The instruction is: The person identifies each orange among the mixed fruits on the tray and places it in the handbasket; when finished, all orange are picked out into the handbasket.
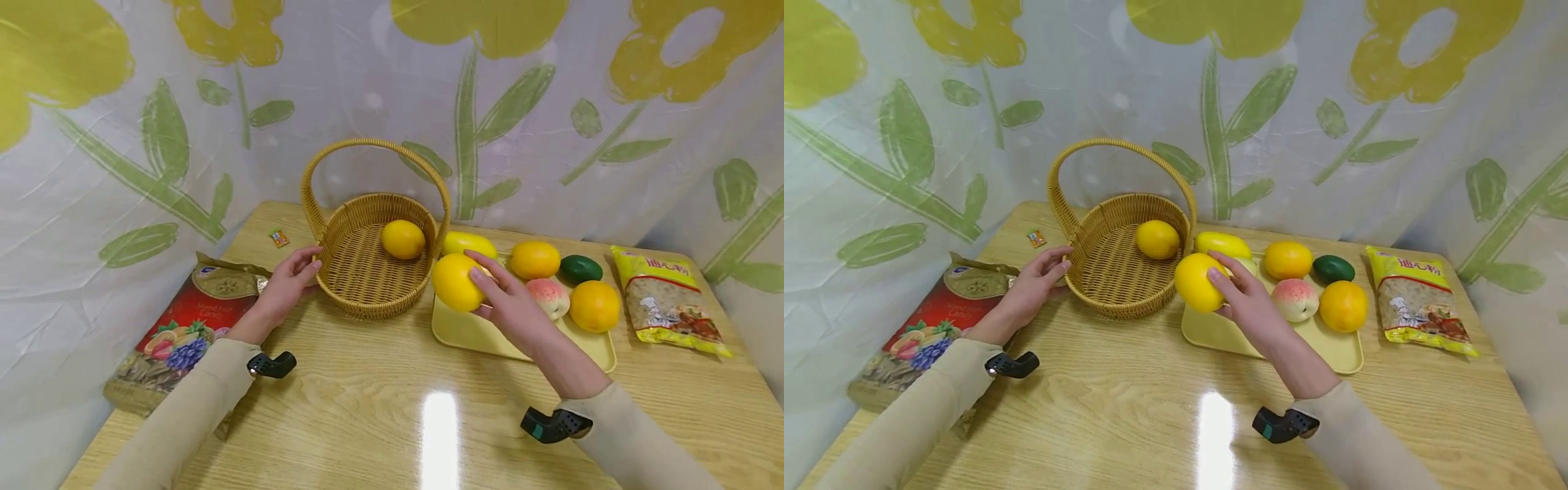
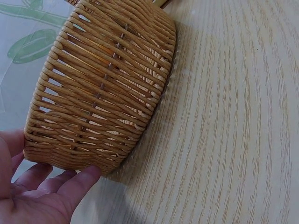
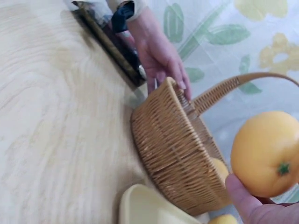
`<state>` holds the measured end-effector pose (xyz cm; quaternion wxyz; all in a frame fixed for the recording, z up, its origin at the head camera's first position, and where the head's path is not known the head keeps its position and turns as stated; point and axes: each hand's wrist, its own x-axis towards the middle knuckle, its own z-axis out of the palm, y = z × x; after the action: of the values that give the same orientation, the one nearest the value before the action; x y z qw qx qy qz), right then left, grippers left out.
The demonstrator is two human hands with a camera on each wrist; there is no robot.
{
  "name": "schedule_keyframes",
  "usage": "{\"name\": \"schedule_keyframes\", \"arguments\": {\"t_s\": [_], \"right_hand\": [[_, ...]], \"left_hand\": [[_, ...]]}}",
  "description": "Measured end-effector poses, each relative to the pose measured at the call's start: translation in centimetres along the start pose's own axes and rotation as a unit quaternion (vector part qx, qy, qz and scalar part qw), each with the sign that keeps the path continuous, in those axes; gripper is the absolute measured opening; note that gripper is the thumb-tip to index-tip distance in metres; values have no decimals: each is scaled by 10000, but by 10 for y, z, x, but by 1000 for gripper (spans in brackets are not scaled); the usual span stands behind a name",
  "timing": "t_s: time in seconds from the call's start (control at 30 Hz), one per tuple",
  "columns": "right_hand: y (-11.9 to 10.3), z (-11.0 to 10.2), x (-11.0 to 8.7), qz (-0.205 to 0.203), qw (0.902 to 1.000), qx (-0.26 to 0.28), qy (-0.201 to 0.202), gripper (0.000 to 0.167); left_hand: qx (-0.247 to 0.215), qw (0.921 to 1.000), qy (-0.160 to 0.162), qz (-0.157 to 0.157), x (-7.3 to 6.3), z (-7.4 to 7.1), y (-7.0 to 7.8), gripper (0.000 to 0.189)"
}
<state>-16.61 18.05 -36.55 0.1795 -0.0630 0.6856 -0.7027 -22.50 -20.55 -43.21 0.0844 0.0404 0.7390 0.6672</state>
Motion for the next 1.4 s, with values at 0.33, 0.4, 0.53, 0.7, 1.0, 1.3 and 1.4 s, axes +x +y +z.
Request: {"name": "schedule_keyframes", "arguments": {"t_s": [0.33, 0.4, 0.53, 0.7, 1.0, 1.3, 1.4], "right_hand": [[-30, 27, 43, -279, 9912, -1251, -334, 54], [-33, 34, 56, -362, 9895, -1352, -363, 55], [-40, 46, 81, -479, 9848, -1640, -312, 55], [-46, 57, 110, -512, 9782, -1994, -264, 55], [-43, 72, 149, -229, 9777, -2087, -65, 58], [-36, 96, 164, -32, 9809, -1945, -27, 58], [-33, 103, 167, -116, 9777, -2097, -16, 57]], "left_hand": [[60, 10000, 35, 25, 0, -1, -1, 49], [70, 10000, 39, 41, 1, -1, -1, 49], [75, 9999, 26, 75, 1, 0, -2, 49], [63, 9999, 12, 83, 0, 0, -2, 48], [-69, 9999, -33, 123, 0, 1, 0, 48], [6, 10000, -38, 88, -3, 1, 2, 50], [-5, 10000, -25, 76, -4, 1, 3, 50]]}}
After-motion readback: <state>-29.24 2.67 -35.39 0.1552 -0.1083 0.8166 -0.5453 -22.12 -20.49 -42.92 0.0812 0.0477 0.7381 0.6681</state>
